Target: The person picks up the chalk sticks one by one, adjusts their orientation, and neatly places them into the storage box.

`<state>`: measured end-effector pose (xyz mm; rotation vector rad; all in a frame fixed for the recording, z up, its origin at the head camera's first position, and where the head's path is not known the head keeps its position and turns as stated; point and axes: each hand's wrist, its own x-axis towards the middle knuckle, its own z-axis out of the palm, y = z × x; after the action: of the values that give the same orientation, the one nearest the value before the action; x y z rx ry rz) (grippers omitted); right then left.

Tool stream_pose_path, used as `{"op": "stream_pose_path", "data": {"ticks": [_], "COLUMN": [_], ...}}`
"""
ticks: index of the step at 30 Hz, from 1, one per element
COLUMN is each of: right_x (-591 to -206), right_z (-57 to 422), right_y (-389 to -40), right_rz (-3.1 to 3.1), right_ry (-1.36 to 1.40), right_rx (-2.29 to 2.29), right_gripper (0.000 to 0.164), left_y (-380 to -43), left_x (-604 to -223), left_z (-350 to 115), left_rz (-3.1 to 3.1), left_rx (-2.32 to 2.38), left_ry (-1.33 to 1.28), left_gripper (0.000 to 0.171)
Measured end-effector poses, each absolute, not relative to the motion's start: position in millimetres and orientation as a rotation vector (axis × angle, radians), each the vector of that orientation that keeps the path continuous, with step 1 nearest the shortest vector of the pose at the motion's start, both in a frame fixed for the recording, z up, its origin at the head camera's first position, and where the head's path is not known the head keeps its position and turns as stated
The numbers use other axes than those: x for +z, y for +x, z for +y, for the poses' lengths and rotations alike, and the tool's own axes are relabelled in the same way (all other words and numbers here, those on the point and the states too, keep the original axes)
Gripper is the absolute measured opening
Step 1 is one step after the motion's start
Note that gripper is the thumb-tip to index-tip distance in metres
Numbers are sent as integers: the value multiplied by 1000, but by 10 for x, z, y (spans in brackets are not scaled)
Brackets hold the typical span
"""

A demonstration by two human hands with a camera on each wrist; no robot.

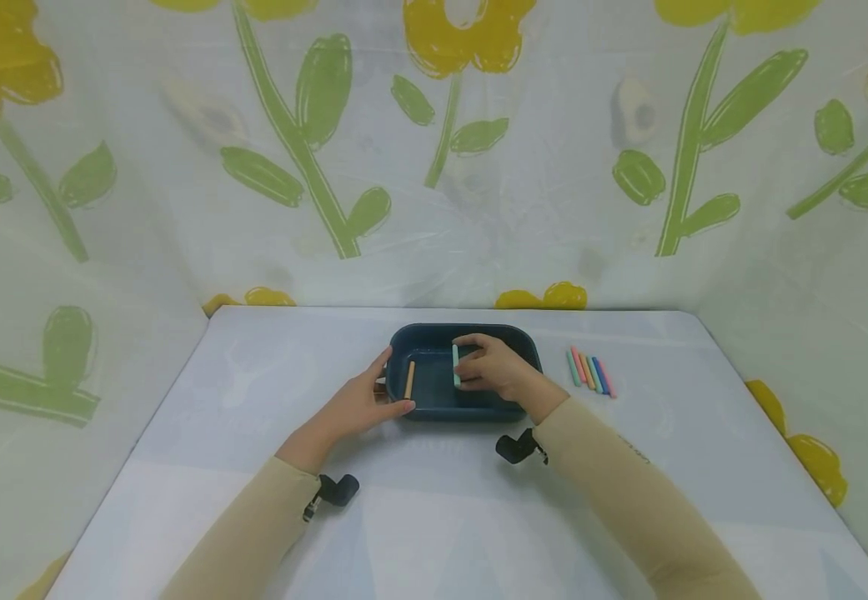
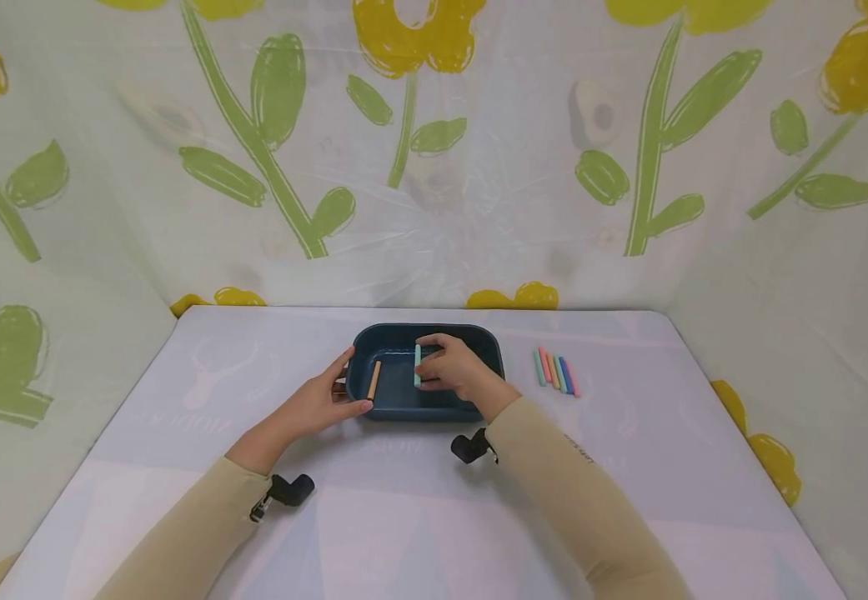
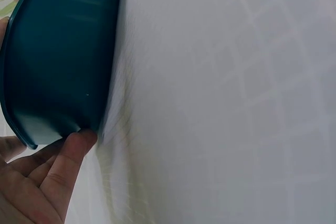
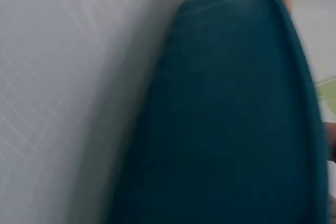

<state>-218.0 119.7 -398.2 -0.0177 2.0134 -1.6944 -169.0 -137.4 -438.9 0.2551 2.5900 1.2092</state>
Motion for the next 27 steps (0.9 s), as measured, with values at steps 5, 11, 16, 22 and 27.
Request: {"op": "stream_pose_path", "data": {"ticks": [5,11,16,22,27], "right_x": [-4098,-4168,-4214,-4243,-4257], "right_z": [1107,1030,971,886,802], "right_y": [-2190,-2201,-2232,-2270,-2289], "right_rz": [2046,2088,2081,2099,2132], "right_ry": [0,34,79,103,104], "right_rx": [-1663,-1599,-1584,-1542,-1518], "right_gripper": [59,59,61,62,60], "left_y": [-1692,-1691,-1712,-1736,-1751], "left_x": [-4391,-4384,-4381,-4371,-4374], "left_z": [-1381,-1378,-1378,-1389,-1410], "left_rz": [2583,2584,2580,2582,2581], "left_rx": [1208,1205,1208,1210,1204], "left_ry": [260,248,251,268,274], "left_gripper": [106,107,107,106,106]}}
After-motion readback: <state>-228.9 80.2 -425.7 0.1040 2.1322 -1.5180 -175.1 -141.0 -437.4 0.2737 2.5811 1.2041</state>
